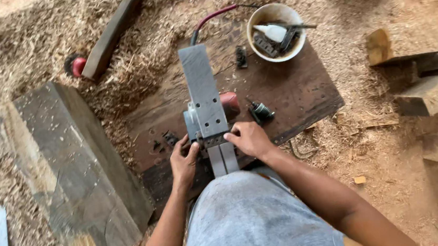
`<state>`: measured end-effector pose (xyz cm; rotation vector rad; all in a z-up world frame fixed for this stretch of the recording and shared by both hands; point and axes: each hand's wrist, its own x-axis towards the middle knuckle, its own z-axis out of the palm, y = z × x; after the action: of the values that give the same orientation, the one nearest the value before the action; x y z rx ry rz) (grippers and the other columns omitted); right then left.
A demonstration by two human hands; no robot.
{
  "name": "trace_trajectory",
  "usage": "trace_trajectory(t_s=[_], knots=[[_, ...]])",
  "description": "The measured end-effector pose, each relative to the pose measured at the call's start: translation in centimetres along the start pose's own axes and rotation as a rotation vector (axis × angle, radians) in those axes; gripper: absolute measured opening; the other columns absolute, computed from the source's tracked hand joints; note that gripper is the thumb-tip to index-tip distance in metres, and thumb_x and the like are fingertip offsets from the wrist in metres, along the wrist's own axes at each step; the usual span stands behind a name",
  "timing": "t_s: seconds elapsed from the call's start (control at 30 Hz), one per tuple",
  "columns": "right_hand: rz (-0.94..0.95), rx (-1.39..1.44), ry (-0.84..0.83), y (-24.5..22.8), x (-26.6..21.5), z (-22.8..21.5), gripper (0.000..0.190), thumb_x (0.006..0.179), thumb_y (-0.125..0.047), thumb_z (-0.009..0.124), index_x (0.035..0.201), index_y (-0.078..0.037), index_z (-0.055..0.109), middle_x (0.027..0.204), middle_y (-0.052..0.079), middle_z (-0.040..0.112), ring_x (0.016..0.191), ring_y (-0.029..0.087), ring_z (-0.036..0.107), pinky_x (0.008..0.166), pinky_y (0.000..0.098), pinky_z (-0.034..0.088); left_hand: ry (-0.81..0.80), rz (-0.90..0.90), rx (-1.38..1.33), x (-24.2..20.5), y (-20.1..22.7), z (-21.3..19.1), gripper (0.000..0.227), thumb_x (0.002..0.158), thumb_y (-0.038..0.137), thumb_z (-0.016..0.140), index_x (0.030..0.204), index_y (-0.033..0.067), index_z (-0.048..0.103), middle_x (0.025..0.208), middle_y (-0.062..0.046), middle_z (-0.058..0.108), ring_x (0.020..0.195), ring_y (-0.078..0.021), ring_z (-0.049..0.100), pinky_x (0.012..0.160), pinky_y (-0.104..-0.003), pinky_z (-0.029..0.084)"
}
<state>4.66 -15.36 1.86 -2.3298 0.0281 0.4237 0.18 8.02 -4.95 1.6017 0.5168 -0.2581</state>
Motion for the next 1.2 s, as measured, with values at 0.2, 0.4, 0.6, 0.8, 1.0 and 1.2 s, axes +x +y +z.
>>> trace_trajectory(t_s=[0.2,0.4,0.6,0.8,1.0,1.2], knots=[[0.078,0.117,0.046,4.2,2.8,-1.6,0.048,0.091,-0.051,0.072,0.092,-0.003,0.077,0.082,0.017,0.074,0.075,0.027,0.072,0.071,0.041,0.057,-0.019,0.074,0.003,0.8,-1.7,-0.6,0.052,0.091,0.021,0.076,0.138,0.0023,0.062,0.119,-0.011,0.073,0.106,-0.017,0.068,0.093,-0.032,0.054],[0.408,0.747,0.445,13.2,13.1,-9.3,0.065,0.1,-0.034,0.064,0.149,-0.008,0.03,0.084,0.014,0.071,0.051,0.016,0.059,0.041,0.029,0.048,0.005,0.055,0.034,0.9,-3.0,-0.8,0.052,0.092,0.02,0.074,0.139,0.002,0.062,0.118,-0.011,0.073,0.105,-0.0161,0.066,0.092,-0.031,0.053],[0.393,0.749,0.514,17.0,19.7,-11.6,0.051,0.098,-0.018,0.057,0.139,-0.009,0.027,0.085,0.009,0.065,0.043,0.017,0.06,0.033,0.0313,0.049,-0.001,0.051,-0.06,0.9,-2.7,-0.8,0.054,0.092,0.021,0.074,0.141,0.0016,0.06,0.121,-0.01,0.072,0.108,-0.0151,0.065,0.095,-0.03,0.051],[0.296,0.785,0.481,20.1,19.0,-10.7,0.039,0.094,0.003,0.052,0.13,-0.003,0.039,0.082,0.013,0.067,0.043,0.016,0.058,0.032,0.0309,0.044,0.019,-0.033,0.0,0.3,-1.1,-0.7,0.057,0.091,0.023,0.074,0.142,0.0036,0.059,0.124,-0.011,0.07,0.108,-0.017,0.065,0.092,-0.034,0.054],[0.286,0.684,0.407,21.2,10.5,-11.1,0.032,0.09,0.004,0.06,0.121,0.01,0.052,0.084,0.021,0.065,0.05,0.022,0.06,0.036,0.0357,0.044,-0.01,-0.105,0.006,0.1,0.3,-0.9,0.059,0.09,0.024,0.073,0.144,0.005,0.057,0.124,-0.012,0.068,0.108,-0.018,0.064,0.091,-0.034,0.055],[0.196,-0.032,0.763,18.5,7.4,-13.1,0.046,0.093,-0.014,0.073,0.132,0.002,0.053,0.117,0.018,0.063,0.101,0.03,0.064,0.087,0.0433,0.051,-0.049,-0.1,-0.024,0.2,0.6,-0.9,0.058,0.09,0.022,0.073,0.142,0.0036,0.056,0.123,-0.014,0.068,0.107,-0.019,0.065,0.09,-0.035,0.056]])
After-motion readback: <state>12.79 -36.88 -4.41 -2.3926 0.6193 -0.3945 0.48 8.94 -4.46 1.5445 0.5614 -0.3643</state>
